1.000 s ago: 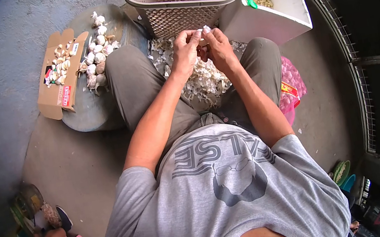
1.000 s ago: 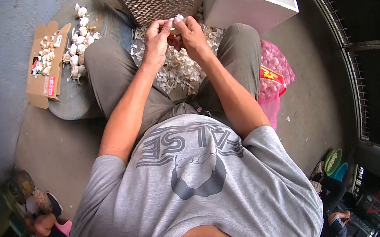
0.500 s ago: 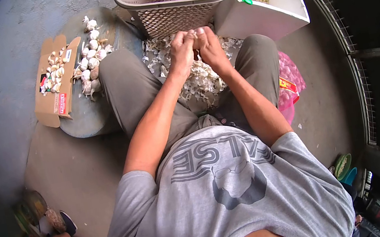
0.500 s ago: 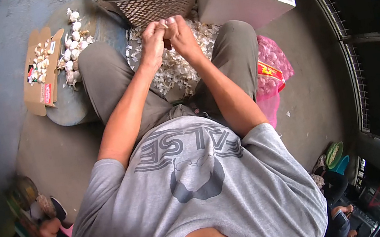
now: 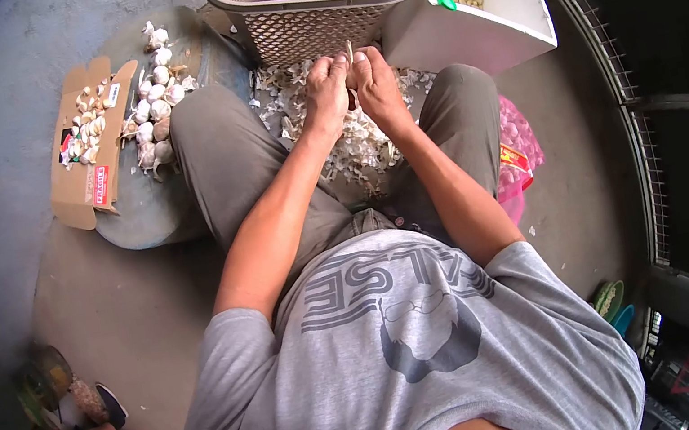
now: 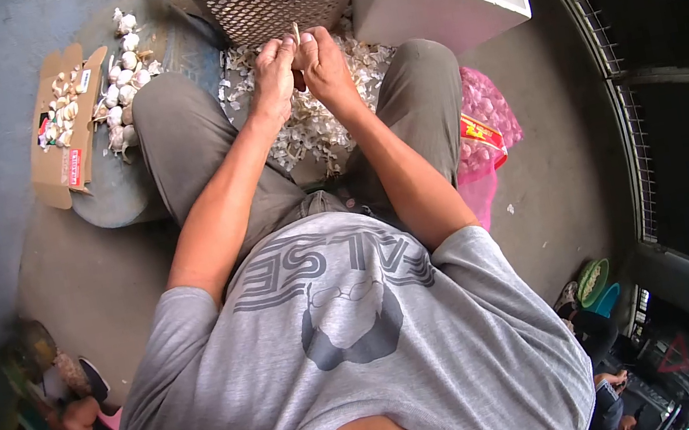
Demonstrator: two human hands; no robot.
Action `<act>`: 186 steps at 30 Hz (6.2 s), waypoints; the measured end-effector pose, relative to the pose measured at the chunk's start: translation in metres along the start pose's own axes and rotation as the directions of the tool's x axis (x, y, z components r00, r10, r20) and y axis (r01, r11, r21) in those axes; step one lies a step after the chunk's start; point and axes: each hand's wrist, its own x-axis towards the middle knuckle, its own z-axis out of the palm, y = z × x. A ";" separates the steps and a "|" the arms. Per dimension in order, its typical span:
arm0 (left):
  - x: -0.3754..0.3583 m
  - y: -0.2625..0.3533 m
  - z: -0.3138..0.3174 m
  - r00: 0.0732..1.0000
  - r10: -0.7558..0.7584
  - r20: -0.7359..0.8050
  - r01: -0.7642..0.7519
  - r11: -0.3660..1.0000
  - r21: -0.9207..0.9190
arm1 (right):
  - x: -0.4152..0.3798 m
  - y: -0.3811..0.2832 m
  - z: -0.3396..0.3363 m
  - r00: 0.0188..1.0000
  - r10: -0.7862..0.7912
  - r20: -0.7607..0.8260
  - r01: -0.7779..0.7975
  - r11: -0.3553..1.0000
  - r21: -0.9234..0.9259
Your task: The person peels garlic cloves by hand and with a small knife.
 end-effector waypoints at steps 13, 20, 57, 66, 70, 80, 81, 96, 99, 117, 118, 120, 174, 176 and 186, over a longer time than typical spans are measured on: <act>-0.004 0.006 0.001 0.948 -0.292 -0.124 0.211 0.873 -0.439 | -0.009 -0.026 -0.004 0.982 -0.151 0.112 0.168 0.971 -0.169; -0.010 0.023 0.000 0.982 -0.179 0.057 0.186 0.973 -0.137 | 0.010 0.004 -0.018 0.998 -0.042 0.055 0.042 0.999 0.003; 0.008 0.001 0.005 0.984 0.178 -0.015 -0.164 0.935 0.313 | -0.001 -0.004 -0.009 0.983 -0.015 0.184 -0.031 0.969 0.246; -0.002 0.019 -0.010 0.992 -0.122 0.022 0.124 0.960 -0.250 | -0.002 -0.014 -0.008 0.966 0.085 0.243 -0.181 0.897 0.403; -0.001 0.020 -0.009 0.992 -0.110 0.056 0.120 0.971 -0.209 | -0.001 -0.013 -0.012 0.946 0.159 0.281 -0.293 0.790 0.538; 0.001 0.024 -0.006 0.989 -0.148 -0.003 0.146 0.977 -0.153 | 0.004 -0.008 -0.024 0.977 0.058 0.206 -0.093 0.982 0.166; -0.002 0.028 -0.004 0.984 -0.165 0.063 0.173 0.973 -0.152 | 0.003 -0.007 -0.021 0.981 0.017 0.191 -0.035 0.995 0.091; -0.004 0.035 -0.010 0.923 -0.290 0.255 0.345 0.915 -0.210 | 0.010 -0.003 -0.032 0.963 0.081 0.257 -0.139 0.966 0.219; -0.010 0.041 -0.007 0.916 -0.332 0.227 0.373 0.912 -0.170 | 0.013 -0.005 -0.033 0.981 0.009 0.192 0.002 0.998 -0.057; 0.003 0.029 -0.016 0.916 -0.328 0.232 0.386 0.878 -0.283 | 0.001 -0.020 -0.031 0.959 0.022 0.281 -0.031 0.999 0.030; 0.004 0.027 -0.019 0.908 -0.332 0.257 0.403 0.861 -0.310 | 0.003 -0.016 -0.030 0.961 0.054 0.271 -0.067 0.997 0.038; -0.001 0.033 -0.019 0.891 -0.338 0.303 0.437 0.822 -0.365 | 0.008 -0.014 -0.029 0.978 0.018 0.206 -0.036 0.996 0.085; -0.015 0.043 0.001 0.975 0.050 0.217 -0.097 0.972 0.215 | -0.002 -0.021 -0.032 0.989 0.022 0.149 -0.058 0.968 0.243; -0.017 0.042 0.002 0.979 -0.006 0.203 -0.014 0.995 0.096 | 0.001 -0.014 -0.034 0.991 0.032 0.127 -0.063 0.967 0.246; -0.008 0.028 -0.003 0.960 -0.069 0.271 0.114 0.981 -0.154 | 0.009 -0.008 -0.039 0.998 0.007 0.060 -0.029 0.927 0.375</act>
